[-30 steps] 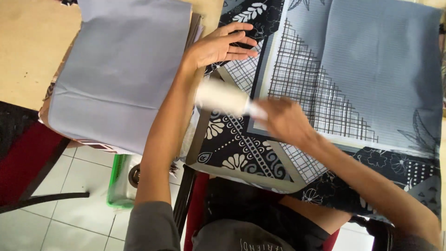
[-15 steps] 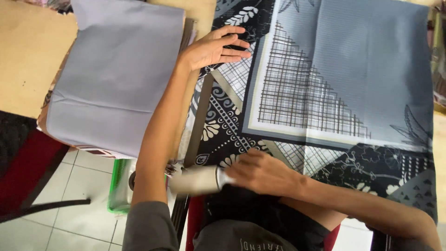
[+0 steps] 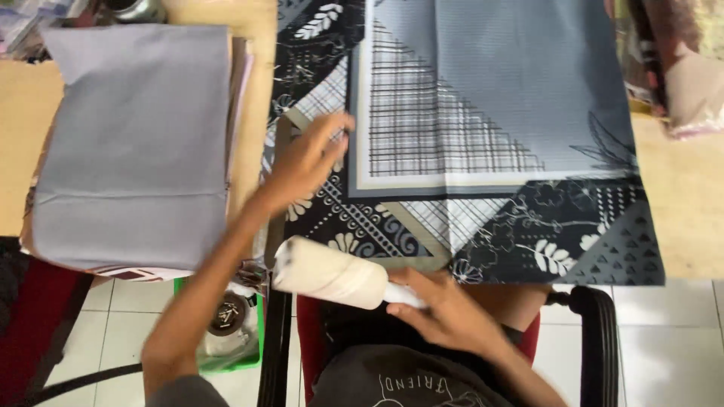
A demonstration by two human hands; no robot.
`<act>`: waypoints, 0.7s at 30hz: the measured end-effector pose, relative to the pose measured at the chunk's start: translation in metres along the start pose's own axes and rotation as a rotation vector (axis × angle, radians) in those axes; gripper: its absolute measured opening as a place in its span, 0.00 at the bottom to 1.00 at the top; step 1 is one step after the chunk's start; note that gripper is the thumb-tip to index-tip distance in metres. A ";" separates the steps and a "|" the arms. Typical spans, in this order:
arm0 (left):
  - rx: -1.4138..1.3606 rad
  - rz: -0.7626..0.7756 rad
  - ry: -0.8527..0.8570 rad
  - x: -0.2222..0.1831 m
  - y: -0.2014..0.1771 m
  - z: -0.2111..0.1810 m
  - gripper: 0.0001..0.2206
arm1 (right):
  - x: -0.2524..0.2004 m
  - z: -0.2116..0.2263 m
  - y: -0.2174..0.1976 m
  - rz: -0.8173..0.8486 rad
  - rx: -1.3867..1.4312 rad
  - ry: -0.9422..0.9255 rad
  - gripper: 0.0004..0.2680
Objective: The person is using a lint roller to remove lint and debris from a piece of patterned fabric laid out on a table.
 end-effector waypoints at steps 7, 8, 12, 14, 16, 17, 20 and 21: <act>0.566 -0.054 -0.120 -0.087 0.052 -0.065 0.25 | -0.034 -0.029 0.087 -0.345 0.684 0.366 0.12; 0.687 -0.045 -0.127 -0.095 0.052 -0.070 0.30 | -0.041 -0.033 0.096 -0.403 0.769 0.424 0.11; 0.660 -0.118 -0.047 -0.091 0.042 -0.084 0.29 | -0.071 -0.062 0.107 -0.624 0.565 0.423 0.11; 0.707 -0.103 0.008 -0.092 0.042 -0.086 0.40 | -0.086 -0.077 0.104 -0.888 0.458 0.434 0.10; 0.695 -0.064 0.011 -0.094 0.043 -0.084 0.44 | -0.099 -0.087 0.098 -0.972 0.486 0.426 0.15; 0.686 -0.028 0.008 -0.094 0.044 -0.081 0.47 | -0.106 -0.093 0.095 -1.049 0.515 0.414 0.20; 0.722 -0.054 0.029 -0.094 0.045 -0.081 0.51 | -0.143 -0.111 0.089 -1.258 0.576 0.568 0.18; 0.719 -0.049 0.036 -0.096 0.046 -0.080 0.51 | -0.155 -0.113 0.085 -1.266 0.575 0.571 0.18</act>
Point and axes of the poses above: each hand's wrist, its own x-axis towards the middle knuckle, its own y-axis out of the palm, z = x × y, the point moved 5 cm from there along x, towards the middle knuckle, and after that the axes turned 1 degree about y, right-handed, at the moved point
